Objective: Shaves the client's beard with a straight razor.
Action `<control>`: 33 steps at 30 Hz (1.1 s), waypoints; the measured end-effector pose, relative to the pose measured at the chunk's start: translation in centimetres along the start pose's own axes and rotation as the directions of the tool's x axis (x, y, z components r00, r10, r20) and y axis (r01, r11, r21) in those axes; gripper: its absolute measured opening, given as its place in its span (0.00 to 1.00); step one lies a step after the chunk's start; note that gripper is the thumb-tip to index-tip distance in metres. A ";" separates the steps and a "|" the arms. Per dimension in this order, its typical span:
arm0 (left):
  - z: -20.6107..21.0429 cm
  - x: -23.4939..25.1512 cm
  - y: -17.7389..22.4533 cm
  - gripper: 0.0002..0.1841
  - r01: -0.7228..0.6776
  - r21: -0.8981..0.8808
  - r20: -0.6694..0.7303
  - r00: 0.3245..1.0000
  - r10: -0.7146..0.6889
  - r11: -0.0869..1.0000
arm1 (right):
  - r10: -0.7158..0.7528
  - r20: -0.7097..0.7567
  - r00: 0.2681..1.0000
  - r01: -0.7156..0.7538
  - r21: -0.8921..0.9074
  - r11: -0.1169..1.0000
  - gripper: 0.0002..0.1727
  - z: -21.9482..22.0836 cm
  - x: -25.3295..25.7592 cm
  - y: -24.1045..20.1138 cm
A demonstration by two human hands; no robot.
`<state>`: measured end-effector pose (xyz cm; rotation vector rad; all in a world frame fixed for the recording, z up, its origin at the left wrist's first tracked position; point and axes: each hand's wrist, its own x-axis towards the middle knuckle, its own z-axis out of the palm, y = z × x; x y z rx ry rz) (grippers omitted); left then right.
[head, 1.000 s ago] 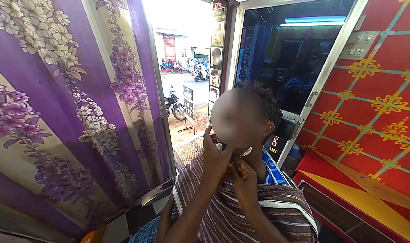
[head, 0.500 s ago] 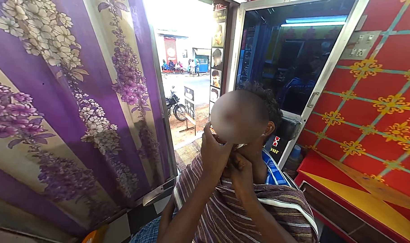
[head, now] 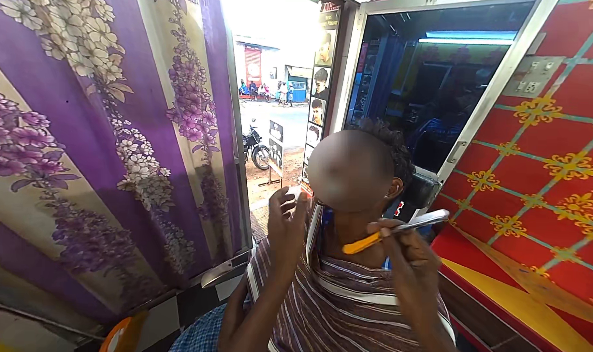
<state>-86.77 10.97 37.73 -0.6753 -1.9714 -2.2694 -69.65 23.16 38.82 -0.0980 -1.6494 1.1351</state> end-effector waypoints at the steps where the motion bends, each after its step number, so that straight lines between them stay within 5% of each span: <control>1: -0.3 -1.0 -0.6 0.26 -0.020 -0.030 -0.022 1.000 0.020 0.999 | -0.050 0.035 0.998 0.054 -0.129 0.990 0.10 -1.8 1.2 -1.4; 4: 1.0 -4.7 -1.3 0.14 -0.010 -0.100 0.231 0.972 0.033 0.995 | -0.122 0.356 0.926 0.309 -0.534 0.787 0.12 -5.7 5.4 -4.1; 7: 3.9 -6.4 -0.9 0.14 0.050 -0.140 0.477 0.879 0.022 0.989 | 0.034 0.720 0.693 0.652 -0.647 0.395 0.11 -6.0 8.6 -4.9; 9: 5.3 -6.4 -0.5 0.14 0.189 -0.195 0.509 0.858 -0.066 0.962 | 0.228 0.782 0.580 0.735 -0.623 0.268 0.04 -4.9 9.6 -5.0; 11: 6.1 -6.0 -0.2 0.16 0.329 -0.246 0.507 0.846 -0.168 0.912 | 0.380 0.751 0.540 0.761 -0.629 0.159 0.03 -3.7 10.0 -4.7; 16: 6.0 -5.4 0.3 0.13 0.526 -0.318 0.534 0.787 -0.310 0.789 | 0.591 0.613 0.524 0.762 -0.648 -0.003 0.05 -2.0 10.3 -4.5; 20: 5.4 -5.8 0.7 0.15 0.532 -0.286 0.564 0.766 -0.309 0.797 | 0.621 0.563 0.545 0.745 -0.666 -0.050 0.06 -1.8 10.3 -4.3; 27: 6.5 -5.0 -0.5 0.16 0.549 -0.357 0.547 0.779 -0.307 0.756 | 0.388 0.635 0.668 0.711 -0.698 -0.082 0.03 -2.2 9.1 -4.8; 33: 6.3 -4.9 -0.5 0.16 0.555 -0.351 0.556 0.772 -0.309 0.754 | 0.246 0.690 0.681 0.718 -0.695 -0.039 0.04 -2.6 8.2 -4.7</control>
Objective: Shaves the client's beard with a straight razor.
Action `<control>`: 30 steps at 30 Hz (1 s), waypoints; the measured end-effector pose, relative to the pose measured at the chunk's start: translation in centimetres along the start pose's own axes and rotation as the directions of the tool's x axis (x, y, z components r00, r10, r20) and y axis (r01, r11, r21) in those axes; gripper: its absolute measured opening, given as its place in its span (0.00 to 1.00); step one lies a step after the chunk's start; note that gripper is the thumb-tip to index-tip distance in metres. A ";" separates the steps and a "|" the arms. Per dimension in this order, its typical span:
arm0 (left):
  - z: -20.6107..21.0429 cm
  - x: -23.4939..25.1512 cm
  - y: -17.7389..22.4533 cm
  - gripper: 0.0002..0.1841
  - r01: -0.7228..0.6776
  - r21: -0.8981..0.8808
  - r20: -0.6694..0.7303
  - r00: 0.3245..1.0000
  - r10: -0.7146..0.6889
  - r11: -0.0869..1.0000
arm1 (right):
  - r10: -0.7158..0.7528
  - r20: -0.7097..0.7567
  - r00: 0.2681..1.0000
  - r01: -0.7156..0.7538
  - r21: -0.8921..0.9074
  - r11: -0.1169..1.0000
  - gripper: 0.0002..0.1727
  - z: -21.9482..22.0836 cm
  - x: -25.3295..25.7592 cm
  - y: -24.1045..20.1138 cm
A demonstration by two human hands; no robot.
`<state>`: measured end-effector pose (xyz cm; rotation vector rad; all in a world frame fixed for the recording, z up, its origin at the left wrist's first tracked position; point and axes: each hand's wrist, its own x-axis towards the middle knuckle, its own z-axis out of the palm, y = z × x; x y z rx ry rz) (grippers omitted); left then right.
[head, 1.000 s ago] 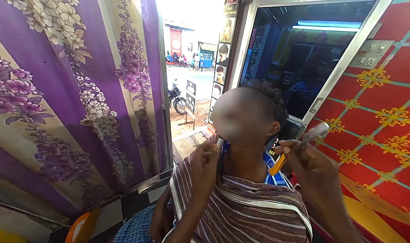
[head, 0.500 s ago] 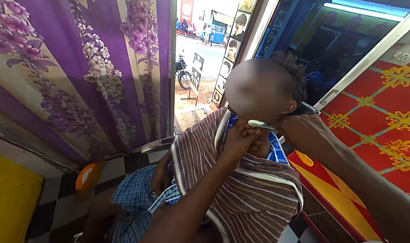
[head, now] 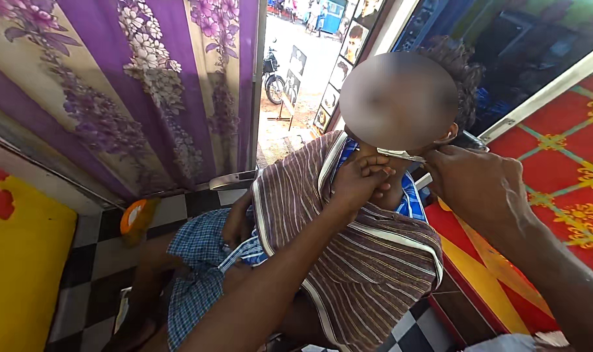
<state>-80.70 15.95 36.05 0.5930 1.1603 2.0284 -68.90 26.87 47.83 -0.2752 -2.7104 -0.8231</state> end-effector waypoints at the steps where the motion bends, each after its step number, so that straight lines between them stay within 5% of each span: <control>1: 0.0 0.0 0.0 0.16 -0.001 0.001 -0.005 1.000 0.001 1.000 | -0.015 -0.018 1.000 0.016 0.011 1.000 0.04 0.1 -0.1 0.0; 6: 0.1 0.0 0.2 0.14 0.000 -0.006 -0.023 1.000 0.000 1.000 | 0.058 0.236 0.970 -0.047 -0.054 0.997 0.07 -0.5 0.5 -0.4; 15: -0.2 0.1 0.1 0.15 0.009 -0.048 -0.002 1.000 -0.009 0.999 | 0.081 0.031 0.996 -0.080 -0.037 0.996 0.05 -0.4 -0.7 -1.3; 30: -0.1 -0.3 -0.1 0.12 -0.019 -0.077 -0.020 1.000 0.018 0.997 | -0.038 0.017 0.999 0.040 -0.117 0.992 0.07 -2.8 -0.3 -2.4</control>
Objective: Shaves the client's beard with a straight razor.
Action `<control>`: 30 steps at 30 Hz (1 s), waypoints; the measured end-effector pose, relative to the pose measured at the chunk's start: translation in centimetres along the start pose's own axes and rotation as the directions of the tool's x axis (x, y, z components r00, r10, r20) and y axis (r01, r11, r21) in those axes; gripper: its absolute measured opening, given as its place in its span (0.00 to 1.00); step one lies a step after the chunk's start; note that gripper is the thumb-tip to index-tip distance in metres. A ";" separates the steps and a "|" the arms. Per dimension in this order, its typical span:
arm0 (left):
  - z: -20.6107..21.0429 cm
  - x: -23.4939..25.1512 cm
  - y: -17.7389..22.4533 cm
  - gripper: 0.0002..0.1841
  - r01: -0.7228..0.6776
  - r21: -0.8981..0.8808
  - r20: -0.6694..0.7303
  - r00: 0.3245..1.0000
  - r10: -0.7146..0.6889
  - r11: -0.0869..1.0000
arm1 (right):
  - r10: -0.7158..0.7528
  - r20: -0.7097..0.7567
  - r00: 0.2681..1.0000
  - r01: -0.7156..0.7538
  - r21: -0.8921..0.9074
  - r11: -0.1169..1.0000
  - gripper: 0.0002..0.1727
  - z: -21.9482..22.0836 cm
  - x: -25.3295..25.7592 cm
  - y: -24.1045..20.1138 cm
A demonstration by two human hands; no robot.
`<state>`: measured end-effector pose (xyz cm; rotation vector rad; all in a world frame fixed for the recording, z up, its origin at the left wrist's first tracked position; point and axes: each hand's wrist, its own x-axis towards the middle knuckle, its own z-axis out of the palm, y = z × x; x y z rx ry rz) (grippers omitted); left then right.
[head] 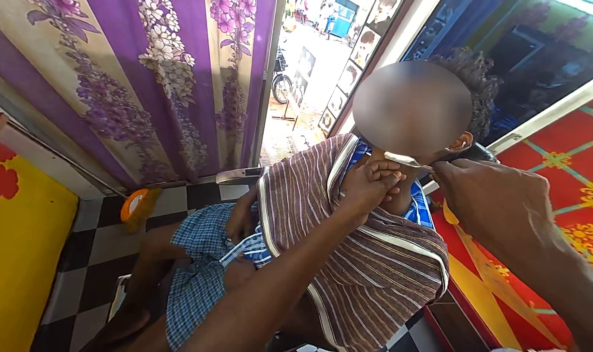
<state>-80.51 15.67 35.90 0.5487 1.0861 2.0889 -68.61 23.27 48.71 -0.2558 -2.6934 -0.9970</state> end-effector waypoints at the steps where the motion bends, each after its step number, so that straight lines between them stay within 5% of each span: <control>1: 0.2 -0.3 -0.1 0.11 -0.020 -0.028 -0.008 1.000 0.020 0.999 | -0.023 0.012 1.000 0.023 -0.005 1.000 0.07 -0.2 0.2 -0.1; 4: 0.6 -0.4 -0.4 0.10 -0.133 -0.119 -0.068 0.990 0.125 0.984 | -0.031 0.122 0.992 0.028 0.023 0.999 0.08 -0.2 1.3 -0.6; 9: -0.4 0.4 0.6 0.11 -0.146 0.008 -0.079 0.986 0.146 0.989 | 0.013 0.282 0.959 -0.036 0.076 0.996 0.12 1.7 3.7 -1.1; 30: -1.6 0.8 0.8 0.16 -0.066 -0.008 -0.010 0.998 0.066 0.998 | 0.055 -0.027 0.998 -0.054 0.038 0.998 0.13 -0.1 2.8 -2.7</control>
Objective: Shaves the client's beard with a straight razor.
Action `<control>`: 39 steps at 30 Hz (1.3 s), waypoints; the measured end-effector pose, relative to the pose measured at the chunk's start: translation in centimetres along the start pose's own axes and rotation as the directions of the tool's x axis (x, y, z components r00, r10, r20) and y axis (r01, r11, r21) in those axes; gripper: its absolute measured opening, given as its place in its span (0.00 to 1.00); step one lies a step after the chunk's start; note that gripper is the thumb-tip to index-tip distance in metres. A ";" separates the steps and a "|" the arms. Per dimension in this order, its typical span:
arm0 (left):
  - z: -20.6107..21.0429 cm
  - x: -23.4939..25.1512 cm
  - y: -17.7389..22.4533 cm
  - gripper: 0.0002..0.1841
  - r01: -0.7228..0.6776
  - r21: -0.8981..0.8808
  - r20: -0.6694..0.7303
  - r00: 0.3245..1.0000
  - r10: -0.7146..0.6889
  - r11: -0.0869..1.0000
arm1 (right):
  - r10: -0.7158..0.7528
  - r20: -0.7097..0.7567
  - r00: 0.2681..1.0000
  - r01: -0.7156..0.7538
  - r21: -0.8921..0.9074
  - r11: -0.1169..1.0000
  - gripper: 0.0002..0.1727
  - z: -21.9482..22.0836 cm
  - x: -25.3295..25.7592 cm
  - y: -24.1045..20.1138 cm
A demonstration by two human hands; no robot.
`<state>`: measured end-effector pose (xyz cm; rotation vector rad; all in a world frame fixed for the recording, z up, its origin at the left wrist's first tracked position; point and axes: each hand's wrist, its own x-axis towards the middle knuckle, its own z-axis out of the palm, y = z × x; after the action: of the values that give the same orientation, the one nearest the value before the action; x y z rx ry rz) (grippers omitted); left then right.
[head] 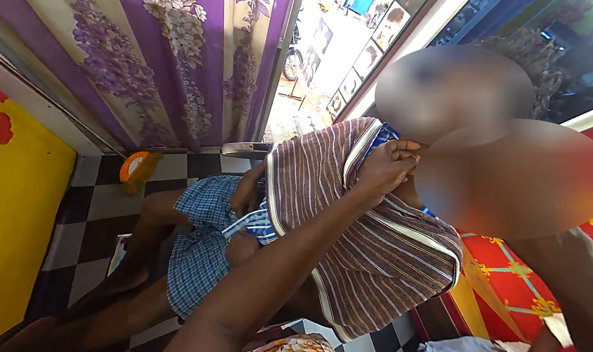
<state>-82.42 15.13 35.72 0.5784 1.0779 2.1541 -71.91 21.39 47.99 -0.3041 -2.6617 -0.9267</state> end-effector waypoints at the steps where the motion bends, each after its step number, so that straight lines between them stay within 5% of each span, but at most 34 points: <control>1: 0.0 0.0 -0.1 0.16 -0.008 -0.001 -0.003 1.000 0.008 1.000 | -0.016 -0.003 1.000 0.016 0.015 1.000 0.13 -0.2 0.1 -0.1; 7: 1.2 -1.0 -0.9 0.09 -0.086 -0.197 0.003 0.996 0.088 0.977 | -0.165 0.229 0.959 0.155 0.059 0.986 0.06 -1.5 1.2 1.2; 12: 1.7 1.7 -6.3 0.18 -0.211 -0.333 0.102 0.961 0.257 0.919 | -0.217 0.309 0.926 0.241 -0.040 0.970 0.09 -2.3 2.4 3.0; 18: 3.7 2.7 -6.5 0.20 -0.141 -0.455 0.092 0.975 0.203 0.879 | -0.206 0.457 0.866 0.318 -0.185 0.930 0.13 -3.7 5.1 2.1; 33: 4.8 3.3 -6.6 0.16 -0.199 -0.411 0.067 0.967 0.247 0.890 | -0.221 0.369 0.903 0.308 -0.198 0.930 0.14 -3.5 8.9 1.6; 39: 4.8 3.3 -6.5 0.16 -0.164 -0.386 0.086 0.973 0.213 0.908 | -0.304 0.434 0.848 0.412 -0.181 0.893 0.17 -0.5 9.9 6.7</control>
<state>-79.33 22.99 33.37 0.6466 0.5324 2.3745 -79.07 27.19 55.61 -0.0410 -3.0254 -1.4954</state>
